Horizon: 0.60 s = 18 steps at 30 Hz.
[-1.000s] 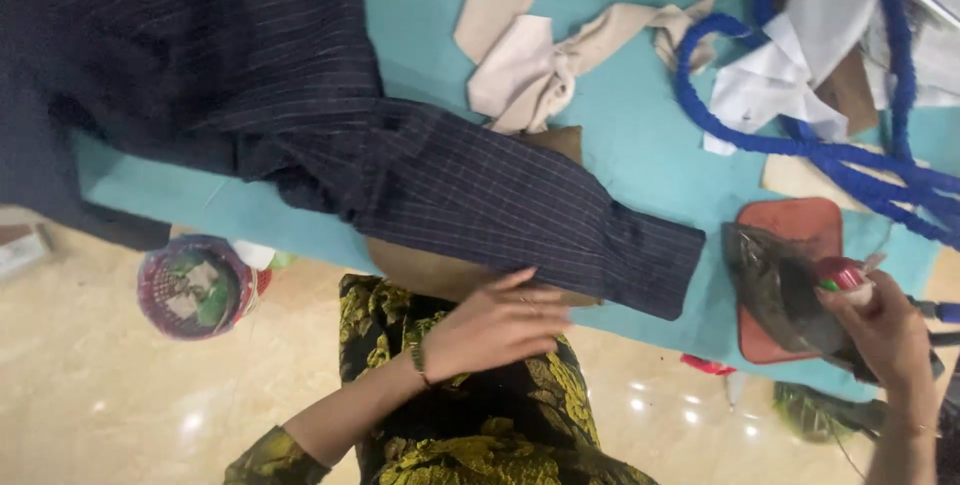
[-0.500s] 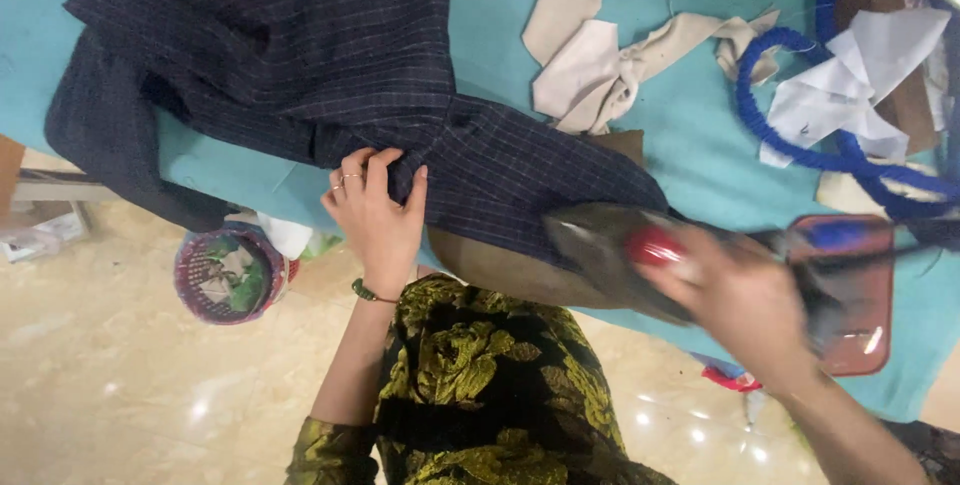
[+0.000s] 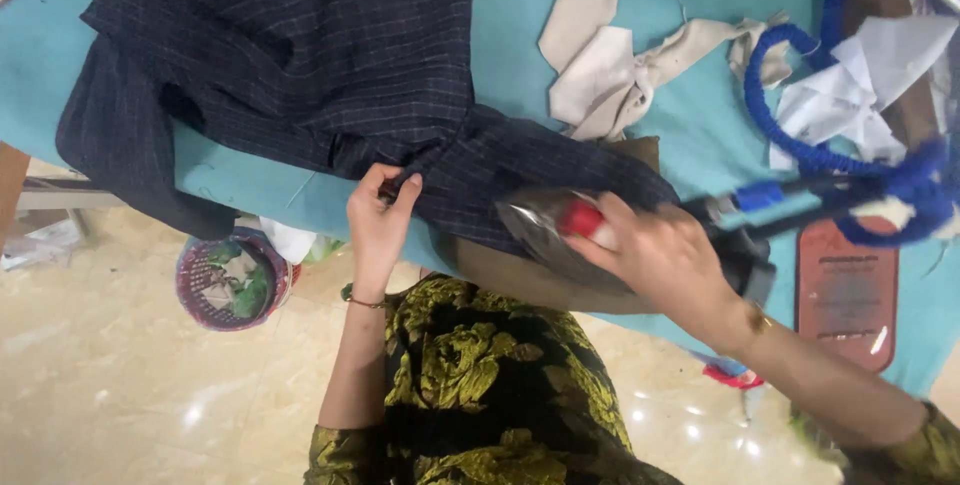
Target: A person is using a professional steam iron to press a dark pinstriped jacket on a pressing table.
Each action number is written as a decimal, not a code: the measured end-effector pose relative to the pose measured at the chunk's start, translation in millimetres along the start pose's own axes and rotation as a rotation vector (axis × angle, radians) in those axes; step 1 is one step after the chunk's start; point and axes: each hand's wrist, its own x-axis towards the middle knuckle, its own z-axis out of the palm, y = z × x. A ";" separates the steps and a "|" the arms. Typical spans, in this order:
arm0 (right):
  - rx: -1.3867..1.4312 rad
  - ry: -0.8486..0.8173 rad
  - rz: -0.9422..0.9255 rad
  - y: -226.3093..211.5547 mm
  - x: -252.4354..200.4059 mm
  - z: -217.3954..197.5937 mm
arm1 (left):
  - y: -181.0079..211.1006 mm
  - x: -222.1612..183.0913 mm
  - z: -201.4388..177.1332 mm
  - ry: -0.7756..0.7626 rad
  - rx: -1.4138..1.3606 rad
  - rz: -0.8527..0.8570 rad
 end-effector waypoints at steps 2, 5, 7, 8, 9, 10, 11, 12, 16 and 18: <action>0.002 -0.016 -0.012 4.0 -0.2 -4.1 | -3.7 6.3 -2.3 -0.034 -0.048 0.007; 0.059 -0.008 -0.016 -13.1 19.8 -9.2 | -5.8 9.6 -14.4 -0.121 -0.096 0.011; 0.107 0.018 -0.031 -27.3 45.1 -9.1 | -2.5 14.4 -19.6 -0.154 -0.109 0.002; 0.153 0.023 -0.050 -35.9 57.8 -6.7 | -0.4 17.5 -22.3 -0.191 -0.094 0.002; 0.198 0.027 -0.070 -44.4 69.9 -4.3 | 1.2 19.5 -24.7 -0.226 -0.081 0.002; 0.200 0.024 -0.068 -48.2 71.2 -3.4 | -3.5 18.1 -26.2 -0.229 -0.080 -0.001; 0.205 0.036 -0.080 -49.9 75.4 -3.3 | -6.2 20.6 -26.3 -0.244 -0.062 -0.011; 0.210 0.048 -0.093 -51.5 79.9 -3.4 | -8.7 23.4 -26.5 -0.258 -0.044 -0.020; 0.172 -0.028 -0.025 -29.3 44.4 -14.2 | -14.3 21.4 -28.0 -0.249 -0.101 -0.066; -0.002 -0.074 0.004 -12.4 18.9 -19.1 | -32.8 26.4 -26.6 -0.254 -0.132 -0.074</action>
